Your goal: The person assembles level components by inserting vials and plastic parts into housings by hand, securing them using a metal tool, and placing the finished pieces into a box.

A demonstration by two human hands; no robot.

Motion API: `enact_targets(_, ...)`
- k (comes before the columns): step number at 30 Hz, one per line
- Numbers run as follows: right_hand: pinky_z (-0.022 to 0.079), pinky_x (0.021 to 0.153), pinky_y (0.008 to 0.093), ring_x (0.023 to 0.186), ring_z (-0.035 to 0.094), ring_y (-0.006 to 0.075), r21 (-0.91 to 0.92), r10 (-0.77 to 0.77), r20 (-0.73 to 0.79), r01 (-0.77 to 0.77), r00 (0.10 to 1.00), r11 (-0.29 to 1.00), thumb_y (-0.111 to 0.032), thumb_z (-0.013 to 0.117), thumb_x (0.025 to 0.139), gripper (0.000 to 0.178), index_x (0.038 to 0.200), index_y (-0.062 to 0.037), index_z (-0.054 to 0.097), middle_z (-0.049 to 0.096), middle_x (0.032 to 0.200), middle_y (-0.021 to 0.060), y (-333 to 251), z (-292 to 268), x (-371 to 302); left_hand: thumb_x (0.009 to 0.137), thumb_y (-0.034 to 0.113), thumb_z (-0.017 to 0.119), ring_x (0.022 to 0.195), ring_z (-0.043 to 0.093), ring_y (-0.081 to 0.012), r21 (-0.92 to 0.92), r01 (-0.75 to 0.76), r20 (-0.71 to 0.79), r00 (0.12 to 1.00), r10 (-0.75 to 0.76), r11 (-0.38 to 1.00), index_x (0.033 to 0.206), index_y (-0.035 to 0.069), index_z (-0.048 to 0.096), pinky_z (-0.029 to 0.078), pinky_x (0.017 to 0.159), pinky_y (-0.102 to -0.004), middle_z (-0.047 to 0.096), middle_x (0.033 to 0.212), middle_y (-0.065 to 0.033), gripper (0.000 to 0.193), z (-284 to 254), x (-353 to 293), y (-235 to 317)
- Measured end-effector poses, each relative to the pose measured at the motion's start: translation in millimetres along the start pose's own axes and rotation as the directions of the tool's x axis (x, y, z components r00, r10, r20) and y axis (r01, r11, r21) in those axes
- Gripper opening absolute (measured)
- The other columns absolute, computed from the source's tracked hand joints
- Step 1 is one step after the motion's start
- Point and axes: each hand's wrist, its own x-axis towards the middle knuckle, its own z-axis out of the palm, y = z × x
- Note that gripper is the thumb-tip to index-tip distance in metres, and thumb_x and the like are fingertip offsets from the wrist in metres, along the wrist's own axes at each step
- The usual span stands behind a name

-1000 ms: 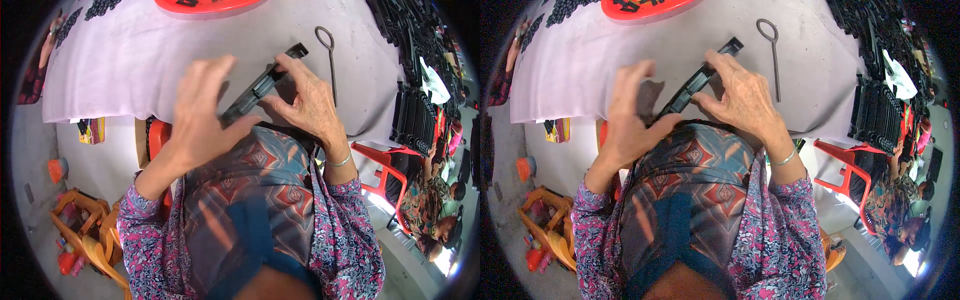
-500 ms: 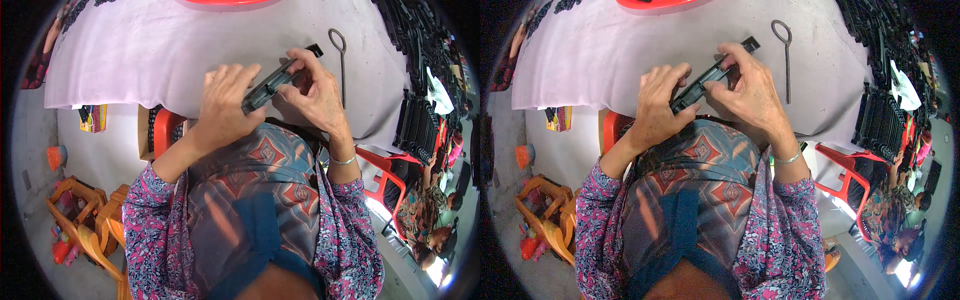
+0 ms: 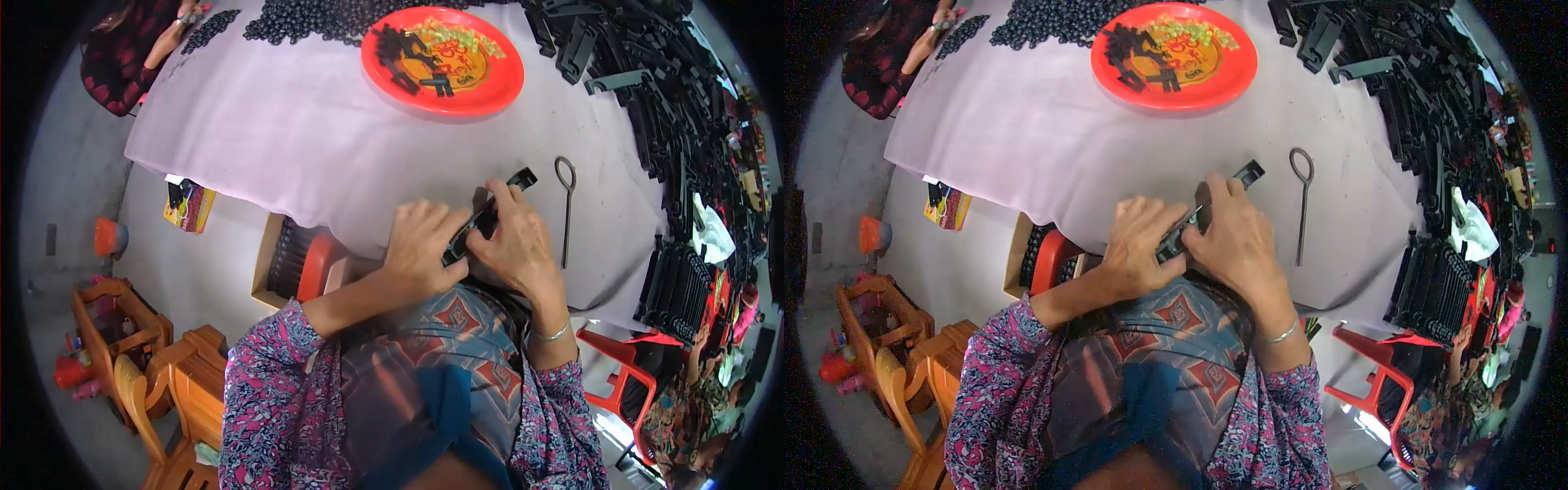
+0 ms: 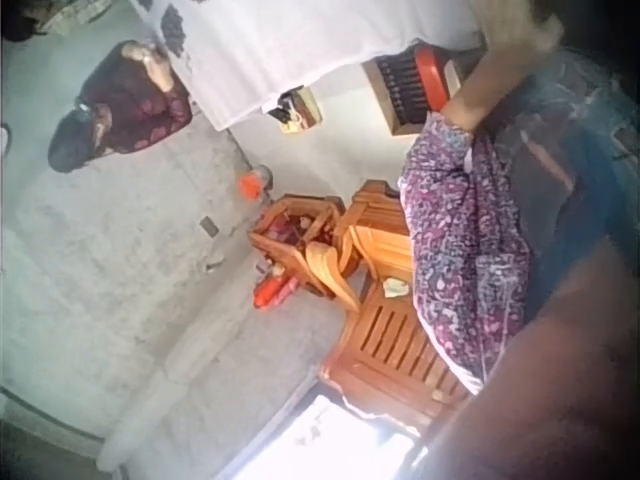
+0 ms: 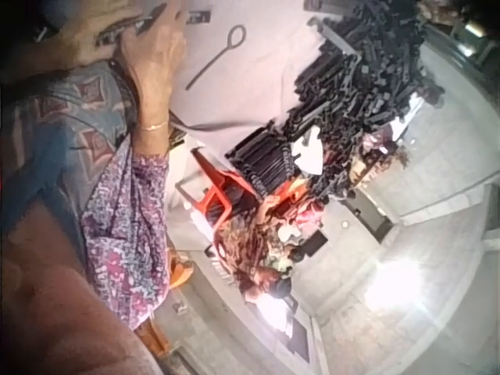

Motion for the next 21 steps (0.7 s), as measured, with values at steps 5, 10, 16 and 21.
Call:
enact_targets(5,0.051,0.075,0.0526,0.09,0.062,0.0455,-0.063,-0.015,-0.007,0.014,1.0,0.998,-0.017,0.071,0.072,0.044,0.11,-0.0033,0.052,0.058,0.104,0.0221,1.0,6.0,5.4,0.061,0.016,0.073,0.095,0.051,-0.031,0.002,0.013,0.016,1.0,-0.013,1.0,0.117,0.003,0.058,0.036,0.088,-0.0433,0.053,0.097,-0.0116,0.06,0.2,1.5,2.1)
enact_targets(10,0.052,0.074,0.0527,0.088,0.063,0.046,-0.095,-0.021,0.012,0.022,1.0,0.995,-0.018,0.074,0.072,0.044,0.108,-0.0031,0.054,0.056,0.103,0.0225,-0.3,8.4,10.1,0.063,0.018,0.072,0.097,0.049,-0.0307,0.025,0.025,0.032,0.999,-0.026,0.999,0.118,0.004,0.058,0.035,0.09,-0.044,0.052,0.098,-0.0111,0.059,0.2,0.1,5.1)
enact_targets(16,0.053,0.072,0.053,0.087,0.063,0.0464,-0.112,0.003,0.0,-0.003,1.0,0.994,-0.019,0.075,0.073,0.043,0.107,-0.0017,0.055,0.057,0.102,0.024,-0.6,11.4,11.3,0.064,0.019,0.072,0.098,0.049,-0.0308,0.019,0.033,0.048,0.998,-0.034,0.999,0.12,0.005,0.057,0.034,0.092,-0.0444,0.051,0.097,-0.0115,0.06,0.0,-0.5,3.9)
enact_targets(21,0.052,0.071,0.0532,0.084,0.063,0.0466,-0.112,-0.033,-0.028,0.029,0.999,0.993,-0.02,0.073,0.075,0.039,0.103,-0.0015,0.054,0.058,0.097,0.0245,1.8,11.4,12.1,0.064,0.019,0.072,0.098,0.049,-0.0309,0.017,0.018,0.032,0.999,-0.019,1.0,0.121,0.004,0.057,0.034,0.092,-0.0441,0.05,0.097,-0.0119,0.061,2.1,-1.5,3.0)
